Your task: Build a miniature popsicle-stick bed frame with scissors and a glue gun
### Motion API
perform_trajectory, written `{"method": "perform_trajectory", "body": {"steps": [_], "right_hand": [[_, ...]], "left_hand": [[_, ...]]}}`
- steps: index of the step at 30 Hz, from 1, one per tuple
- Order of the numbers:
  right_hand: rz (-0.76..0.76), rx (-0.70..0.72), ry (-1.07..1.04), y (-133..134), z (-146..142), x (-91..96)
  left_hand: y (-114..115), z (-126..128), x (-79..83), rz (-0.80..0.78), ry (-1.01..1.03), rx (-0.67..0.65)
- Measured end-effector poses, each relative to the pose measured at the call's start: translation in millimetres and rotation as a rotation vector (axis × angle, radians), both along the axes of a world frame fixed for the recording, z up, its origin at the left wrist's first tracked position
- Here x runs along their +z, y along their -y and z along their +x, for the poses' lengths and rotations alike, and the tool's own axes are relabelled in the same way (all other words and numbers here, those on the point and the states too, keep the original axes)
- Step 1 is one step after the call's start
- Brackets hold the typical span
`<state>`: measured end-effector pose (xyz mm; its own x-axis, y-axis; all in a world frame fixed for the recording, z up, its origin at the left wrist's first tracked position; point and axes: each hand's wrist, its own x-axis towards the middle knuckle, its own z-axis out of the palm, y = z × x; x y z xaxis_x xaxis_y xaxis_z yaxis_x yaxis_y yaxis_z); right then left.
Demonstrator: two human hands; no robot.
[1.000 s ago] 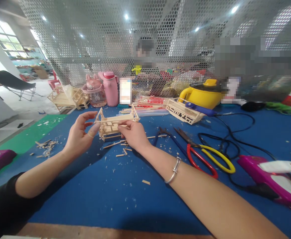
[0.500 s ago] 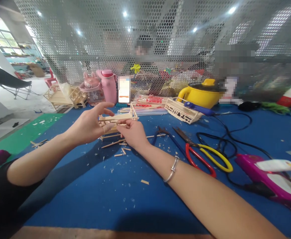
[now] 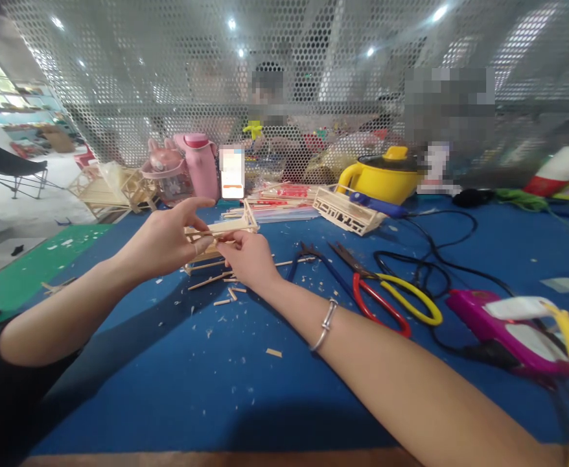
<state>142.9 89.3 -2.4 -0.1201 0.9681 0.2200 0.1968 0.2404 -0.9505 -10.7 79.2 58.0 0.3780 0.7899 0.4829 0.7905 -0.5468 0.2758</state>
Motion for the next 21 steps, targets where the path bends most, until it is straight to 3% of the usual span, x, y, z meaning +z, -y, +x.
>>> {"method": "perform_trajectory", "body": {"steps": [10,21], "right_hand": [[0.036,-0.02,0.089,1.5,2.0,4.4],[0.02,-0.005,0.092,2.5,3.1,6.9]], "left_hand": [[-1.0,-0.4,-2.8,0.015,0.004,0.022],[-3.3,-0.5,0.4,0.029,-0.118,-0.076]]}}
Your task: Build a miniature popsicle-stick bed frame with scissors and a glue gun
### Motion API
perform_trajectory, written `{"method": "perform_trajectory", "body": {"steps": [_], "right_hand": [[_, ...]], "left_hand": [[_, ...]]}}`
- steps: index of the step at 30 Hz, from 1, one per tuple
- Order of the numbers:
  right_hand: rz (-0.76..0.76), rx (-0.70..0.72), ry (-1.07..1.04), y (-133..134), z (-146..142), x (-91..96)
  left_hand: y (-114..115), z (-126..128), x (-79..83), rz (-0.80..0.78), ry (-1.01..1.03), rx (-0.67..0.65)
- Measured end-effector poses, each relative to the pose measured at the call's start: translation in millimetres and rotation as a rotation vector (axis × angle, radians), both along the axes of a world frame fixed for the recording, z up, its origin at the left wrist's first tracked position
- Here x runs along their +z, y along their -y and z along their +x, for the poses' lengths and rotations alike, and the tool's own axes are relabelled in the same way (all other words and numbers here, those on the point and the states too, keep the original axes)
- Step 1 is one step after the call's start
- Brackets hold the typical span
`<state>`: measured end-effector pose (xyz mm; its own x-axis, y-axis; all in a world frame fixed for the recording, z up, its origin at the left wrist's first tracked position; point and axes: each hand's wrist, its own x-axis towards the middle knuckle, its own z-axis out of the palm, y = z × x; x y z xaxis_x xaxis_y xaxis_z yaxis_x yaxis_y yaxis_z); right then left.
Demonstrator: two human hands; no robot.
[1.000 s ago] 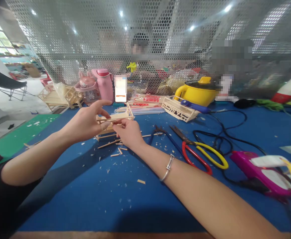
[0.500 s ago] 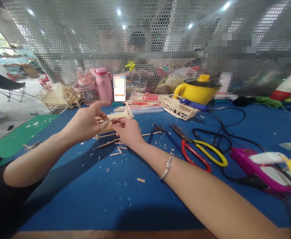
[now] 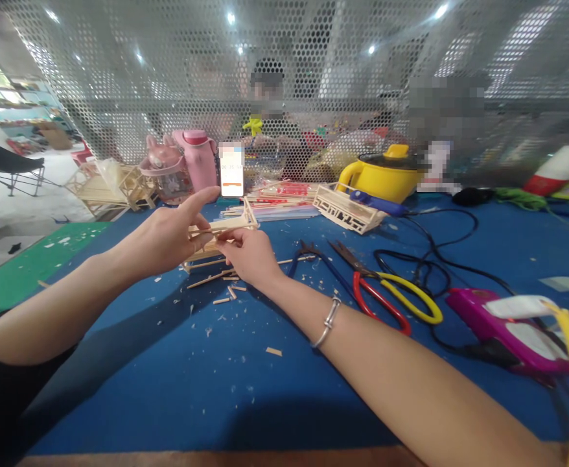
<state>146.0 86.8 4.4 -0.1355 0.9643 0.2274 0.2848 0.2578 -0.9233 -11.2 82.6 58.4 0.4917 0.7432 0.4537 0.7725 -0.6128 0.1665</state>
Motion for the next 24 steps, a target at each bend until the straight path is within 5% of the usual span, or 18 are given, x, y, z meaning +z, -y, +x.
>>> {"method": "perform_trajectory", "body": {"steps": [10,24], "right_hand": [[-0.078,0.035,-0.383,0.0,-7.0,-2.8],[-0.112,-0.021,-0.407,2.4,-7.5,-1.7]], "left_hand": [[-1.6,-0.9,-1.8,-0.01,0.041,-0.014],[1.2,-17.6,14.7,-0.076,0.148,0.015]]}}
